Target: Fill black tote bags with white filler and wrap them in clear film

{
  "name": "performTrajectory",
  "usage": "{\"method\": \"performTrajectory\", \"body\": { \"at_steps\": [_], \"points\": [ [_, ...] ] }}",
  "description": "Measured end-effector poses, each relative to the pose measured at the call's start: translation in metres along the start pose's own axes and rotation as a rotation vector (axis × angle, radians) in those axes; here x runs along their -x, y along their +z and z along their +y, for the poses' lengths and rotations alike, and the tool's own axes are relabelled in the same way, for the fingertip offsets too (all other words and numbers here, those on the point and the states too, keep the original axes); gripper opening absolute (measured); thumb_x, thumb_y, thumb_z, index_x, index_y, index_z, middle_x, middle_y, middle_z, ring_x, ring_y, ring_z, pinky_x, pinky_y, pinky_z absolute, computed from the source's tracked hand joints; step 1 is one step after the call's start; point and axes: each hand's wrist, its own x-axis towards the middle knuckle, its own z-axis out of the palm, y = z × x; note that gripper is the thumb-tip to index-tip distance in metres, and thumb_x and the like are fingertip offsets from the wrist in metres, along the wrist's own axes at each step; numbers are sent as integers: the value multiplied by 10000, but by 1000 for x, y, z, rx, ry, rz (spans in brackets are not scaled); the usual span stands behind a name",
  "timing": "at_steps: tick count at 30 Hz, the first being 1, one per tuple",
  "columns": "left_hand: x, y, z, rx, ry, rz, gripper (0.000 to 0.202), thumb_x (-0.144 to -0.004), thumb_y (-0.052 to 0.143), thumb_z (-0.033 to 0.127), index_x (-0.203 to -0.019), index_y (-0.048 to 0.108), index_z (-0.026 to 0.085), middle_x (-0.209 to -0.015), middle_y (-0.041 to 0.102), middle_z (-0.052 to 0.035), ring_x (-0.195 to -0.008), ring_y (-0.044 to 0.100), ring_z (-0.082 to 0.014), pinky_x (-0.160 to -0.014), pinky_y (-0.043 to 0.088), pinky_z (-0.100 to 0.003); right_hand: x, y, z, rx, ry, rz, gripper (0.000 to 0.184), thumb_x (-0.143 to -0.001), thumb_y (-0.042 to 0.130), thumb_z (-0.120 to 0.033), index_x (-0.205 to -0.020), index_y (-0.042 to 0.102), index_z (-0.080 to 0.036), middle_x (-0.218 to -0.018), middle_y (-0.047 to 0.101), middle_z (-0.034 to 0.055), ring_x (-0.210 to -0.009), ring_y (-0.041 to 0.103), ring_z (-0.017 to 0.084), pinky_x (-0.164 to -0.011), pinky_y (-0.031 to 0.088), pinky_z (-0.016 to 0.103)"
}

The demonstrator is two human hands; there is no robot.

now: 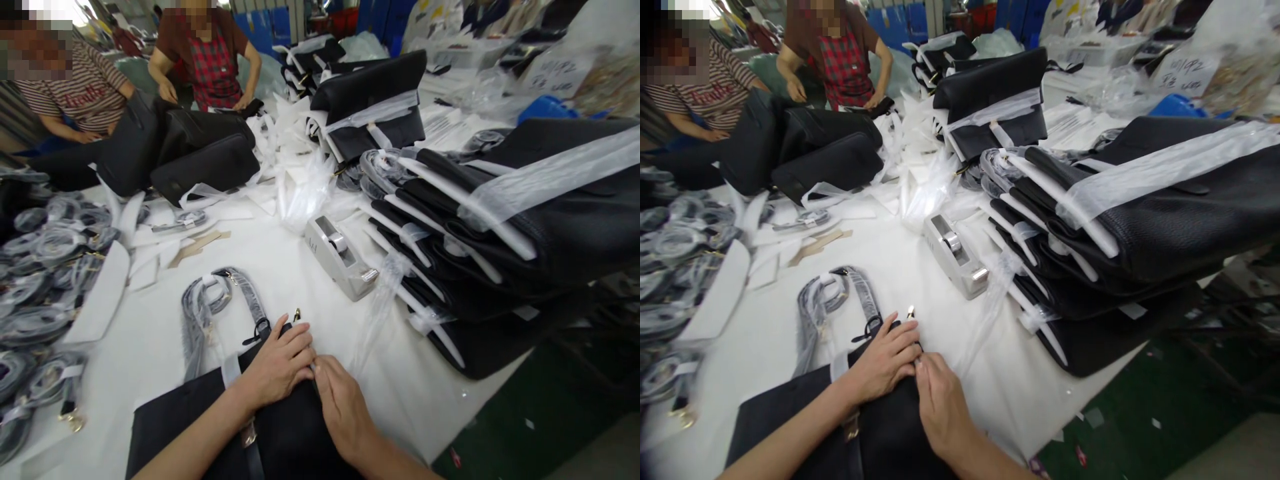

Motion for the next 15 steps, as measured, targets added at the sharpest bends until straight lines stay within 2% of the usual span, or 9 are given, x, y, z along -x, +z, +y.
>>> {"method": "performTrajectory", "body": {
  "at_steps": [2,4,7,9,12,15],
  "points": [
    [-1,11,-1,37,-55,19,274,-981,340,340,-1005,578,208,-1023,627,-41,-1213,447,-197,-1141,136,-483,6,0,6,49,-71,122,286,-960,371,-271,-1194,511,-184,-1108,619,109,-1030,591,207,-882,503,356],
    [-4,17,-1,47,-93,-6,219,-970,376,297,-941,571,203,-956,611,-34,-1134,483,-195,-1105,216,-473,12,2,12,87,-113,170,332,-932,451,-257,-1257,460,-189,-1103,620,106,-1025,594,209,-882,514,360],
    [-9,20,0,44,-140,-50,206,-961,392,297,-888,557,198,-896,583,-27,-1039,496,-198,-1027,304,-449,17,6,19,69,-111,172,272,-928,451,-213,-1198,488,-201,-971,641,69,-895,621,181,-800,534,322],
    [-12,19,1,33,-160,-63,216,-962,384,304,-889,558,200,-889,577,-24,-1010,493,-197,-991,320,-440,17,8,22,56,-108,193,228,-929,439,-197,-1146,506,-200,-951,642,66,-876,621,177,-781,529,312],
    [-14,15,2,38,-168,-79,255,-971,352,319,-896,564,200,-913,585,-28,-1024,490,-197,-979,309,-429,13,10,23,69,-151,196,197,-932,418,-181,-1099,523,-190,-937,637,73,-874,612,182,-775,516,320],
    [-13,12,2,65,-171,-84,296,-980,321,334,-928,575,192,-981,608,-49,-1097,484,-201,-992,291,-420,9,10,21,188,-269,197,211,-934,390,-158,-1050,564,-183,-962,631,94,-914,591,202,-807,489,359]
  ]
}}
